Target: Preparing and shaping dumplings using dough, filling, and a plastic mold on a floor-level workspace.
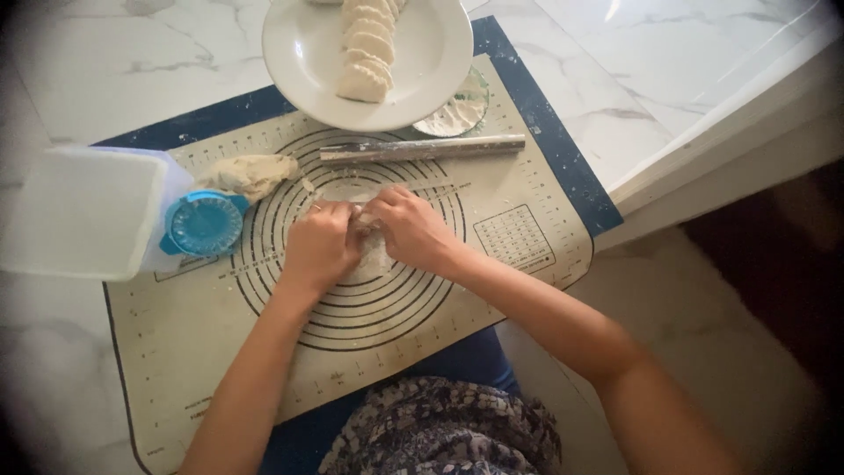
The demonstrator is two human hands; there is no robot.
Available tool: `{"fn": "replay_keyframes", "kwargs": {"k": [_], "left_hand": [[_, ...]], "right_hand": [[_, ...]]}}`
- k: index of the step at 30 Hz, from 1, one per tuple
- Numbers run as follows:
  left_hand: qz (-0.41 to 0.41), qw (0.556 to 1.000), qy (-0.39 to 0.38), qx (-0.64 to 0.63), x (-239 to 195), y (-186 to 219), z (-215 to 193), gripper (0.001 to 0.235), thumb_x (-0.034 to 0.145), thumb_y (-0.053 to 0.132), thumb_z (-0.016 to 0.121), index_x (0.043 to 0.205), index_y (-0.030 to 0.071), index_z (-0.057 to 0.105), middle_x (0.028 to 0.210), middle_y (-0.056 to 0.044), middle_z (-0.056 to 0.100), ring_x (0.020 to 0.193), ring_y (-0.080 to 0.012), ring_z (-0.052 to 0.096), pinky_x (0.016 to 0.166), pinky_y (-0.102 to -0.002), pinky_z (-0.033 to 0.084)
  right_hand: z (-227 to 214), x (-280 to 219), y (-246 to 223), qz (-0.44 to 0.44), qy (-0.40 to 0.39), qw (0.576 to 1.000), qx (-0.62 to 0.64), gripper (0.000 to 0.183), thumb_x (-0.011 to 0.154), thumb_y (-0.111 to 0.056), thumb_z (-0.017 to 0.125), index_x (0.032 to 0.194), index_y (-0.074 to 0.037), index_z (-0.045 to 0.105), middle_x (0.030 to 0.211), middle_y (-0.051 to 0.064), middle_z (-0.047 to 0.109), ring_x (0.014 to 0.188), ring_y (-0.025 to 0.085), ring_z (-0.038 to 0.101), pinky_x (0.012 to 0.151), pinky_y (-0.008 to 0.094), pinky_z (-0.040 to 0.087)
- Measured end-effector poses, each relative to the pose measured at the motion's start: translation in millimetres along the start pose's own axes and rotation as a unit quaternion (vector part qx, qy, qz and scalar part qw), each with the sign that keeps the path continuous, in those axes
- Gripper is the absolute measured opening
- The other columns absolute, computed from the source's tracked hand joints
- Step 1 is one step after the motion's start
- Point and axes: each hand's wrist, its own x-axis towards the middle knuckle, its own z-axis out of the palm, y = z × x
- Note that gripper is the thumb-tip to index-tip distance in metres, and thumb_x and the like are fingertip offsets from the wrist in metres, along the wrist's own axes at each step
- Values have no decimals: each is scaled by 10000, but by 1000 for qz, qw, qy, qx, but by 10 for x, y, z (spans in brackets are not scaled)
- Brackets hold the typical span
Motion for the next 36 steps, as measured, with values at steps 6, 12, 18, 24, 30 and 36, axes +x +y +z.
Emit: {"fn": "replay_keyframes", "kwargs": {"k": [6,12,18,24,30,36], "left_hand": [[-21,1000,-3,-20,-13,95,-76,226,922,247,633,1049,70,695,849,-157,692,852,-373,731,722,-472,585],[-43,997,-39,-52,7,-6,-196,249,924,244,644,1105,96,730,866,-142,728,866,-340,744,776,-444,591],[-59,993,-71,-69,43,100,-642,187,895,235,705,1004,103,781,849,-149,751,872,-330,748,805,-428,581],[-124,977,-109,-137,78,34,-661,261,885,246,725,1114,132,780,872,-135,778,874,-319,762,824,-407,584],[-121,965,-124,-197,97,-132,-565,667,738,226,822,1384,217,658,961,-118,809,950,-372,751,865,-483,598],[-118,949,-148,-252,136,-167,-559,783,681,220,894,1413,158,621,990,-152,799,985,-411,740,887,-517,588]], "right_hand": [[-85,54,-132,31,-1,1000,5,145,950,-55,564,1027,-51,687,950,107,643,909,323,668,770,393,560],[-95,75,-41,79,-55,995,6,143,945,-89,595,990,-59,728,941,140,687,910,315,693,759,404,566],[-518,102,-382,166,-215,960,64,434,905,-19,503,1322,-11,623,1226,228,657,1144,375,663,925,453,567],[-435,177,-21,119,-202,961,148,457,885,-68,716,1318,28,606,1226,274,664,1155,446,645,960,550,539],[-443,242,183,9,-231,949,216,515,872,-24,725,1363,36,583,1367,284,594,1263,487,564,1031,583,483],[-159,180,346,-31,-195,963,181,357,898,-8,694,1253,25,685,1210,250,696,1118,410,685,947,496,562]]}}
